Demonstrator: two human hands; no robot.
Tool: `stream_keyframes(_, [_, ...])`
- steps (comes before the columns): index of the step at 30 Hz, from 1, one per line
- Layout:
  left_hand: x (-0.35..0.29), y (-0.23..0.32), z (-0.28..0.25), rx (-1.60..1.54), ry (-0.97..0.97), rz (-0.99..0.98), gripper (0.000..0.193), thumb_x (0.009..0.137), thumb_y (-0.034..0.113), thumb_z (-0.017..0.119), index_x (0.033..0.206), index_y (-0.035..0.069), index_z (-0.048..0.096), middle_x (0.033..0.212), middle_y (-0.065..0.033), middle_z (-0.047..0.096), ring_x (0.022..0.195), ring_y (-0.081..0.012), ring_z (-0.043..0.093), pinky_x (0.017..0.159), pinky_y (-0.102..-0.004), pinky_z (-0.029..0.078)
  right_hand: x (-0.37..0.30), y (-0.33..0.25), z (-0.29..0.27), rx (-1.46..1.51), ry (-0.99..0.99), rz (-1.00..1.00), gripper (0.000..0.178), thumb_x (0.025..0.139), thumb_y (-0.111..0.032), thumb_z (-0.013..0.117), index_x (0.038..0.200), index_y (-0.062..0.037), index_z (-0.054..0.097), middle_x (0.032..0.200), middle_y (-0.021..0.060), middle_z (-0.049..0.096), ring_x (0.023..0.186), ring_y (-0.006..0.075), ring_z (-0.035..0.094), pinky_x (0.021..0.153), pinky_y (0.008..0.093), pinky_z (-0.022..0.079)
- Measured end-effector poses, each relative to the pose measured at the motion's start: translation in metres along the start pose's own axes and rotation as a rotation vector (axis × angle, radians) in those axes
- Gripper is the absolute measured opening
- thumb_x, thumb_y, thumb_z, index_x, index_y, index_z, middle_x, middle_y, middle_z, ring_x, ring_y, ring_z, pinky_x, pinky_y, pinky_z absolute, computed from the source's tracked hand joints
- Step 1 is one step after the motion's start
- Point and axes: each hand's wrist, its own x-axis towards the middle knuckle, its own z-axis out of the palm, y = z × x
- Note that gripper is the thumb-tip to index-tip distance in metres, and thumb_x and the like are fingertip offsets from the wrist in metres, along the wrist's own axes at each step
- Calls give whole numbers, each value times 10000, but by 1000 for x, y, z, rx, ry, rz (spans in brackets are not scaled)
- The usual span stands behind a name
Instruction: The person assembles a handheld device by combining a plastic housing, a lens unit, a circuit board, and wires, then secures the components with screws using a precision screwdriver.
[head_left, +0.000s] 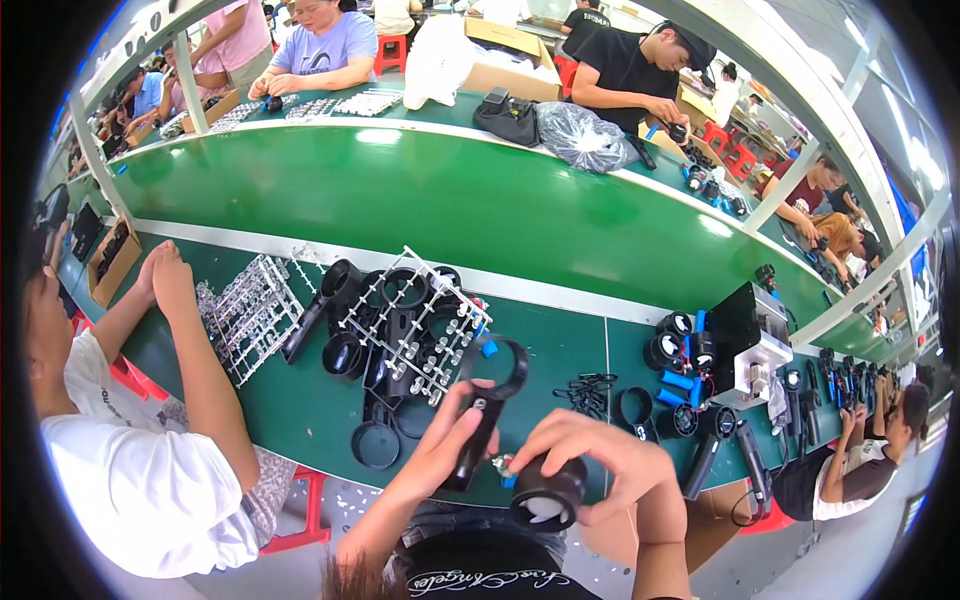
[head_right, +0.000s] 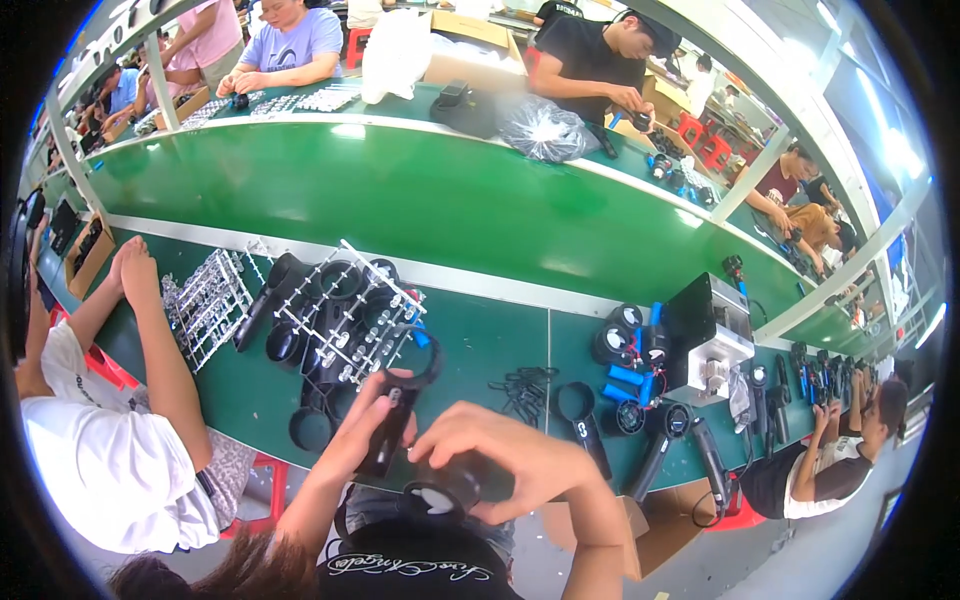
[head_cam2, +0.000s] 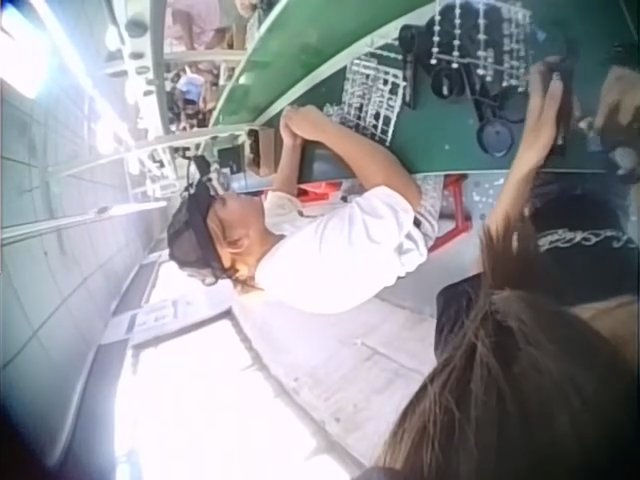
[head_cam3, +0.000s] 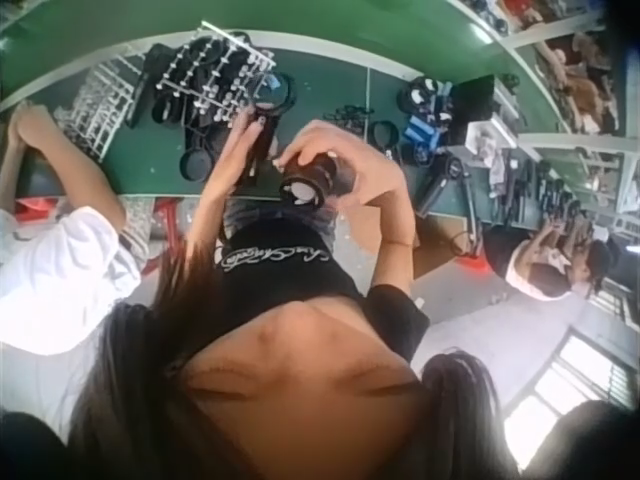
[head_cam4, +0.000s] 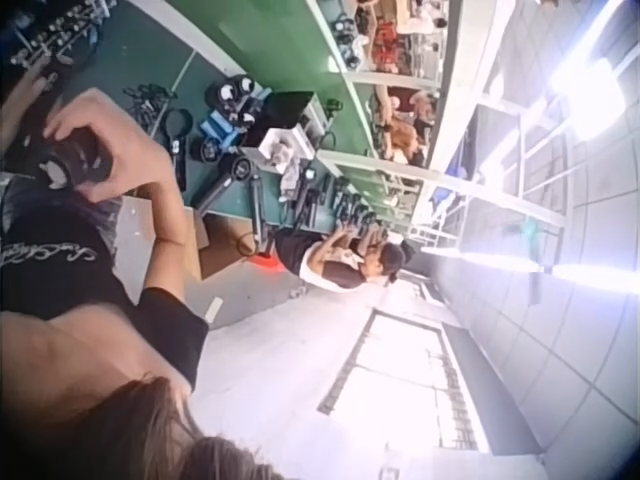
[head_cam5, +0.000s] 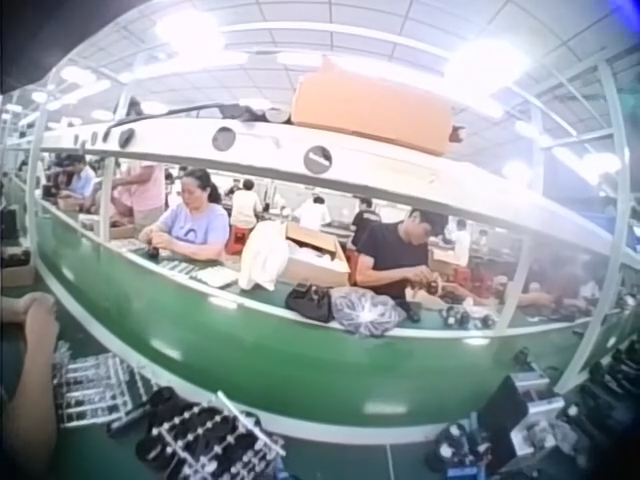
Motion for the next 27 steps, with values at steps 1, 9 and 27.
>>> stream_keyframes(1, [3, 3, 4, 75, -22, -37, 343, 950, 259, 322, 1245, 86, 311, 765, -50, 512, 687, -89, 460, 642, -209, 357, 1, -2, -6, 47, -1, -5, 592, 587, -136, 729, 1130, -117, 495, 1115, 163, 537, 1002, 332, 522, 850, 428, 407])
stream_keyframes(9, [10, 13, 22, -43, -385, -193, 582, 917, 517, 255, 1267, 54, 290, 737, -43, 521, 680, -79, 493, 593, -197, 375, 2, -24, -44, -289, 133, 14, 450, 463, -33, 638, 907, -81, 581, 1008, 118, 614, 998, 331, 541, 857, 422, 416])
stream_keyframes(27, [20, 11, 26, 38, -326, -256, 590, 904, 540, 266, 1233, 59, 360, 791, -66, 536, 622, -96, 540, 543, -197, 443, 10, -51, -46, 50, -191, -30, 471, 498, 174, 373, 870, 48, 633, 1064, 228, 568, 1036, 405, 526, 889, 479, 414])
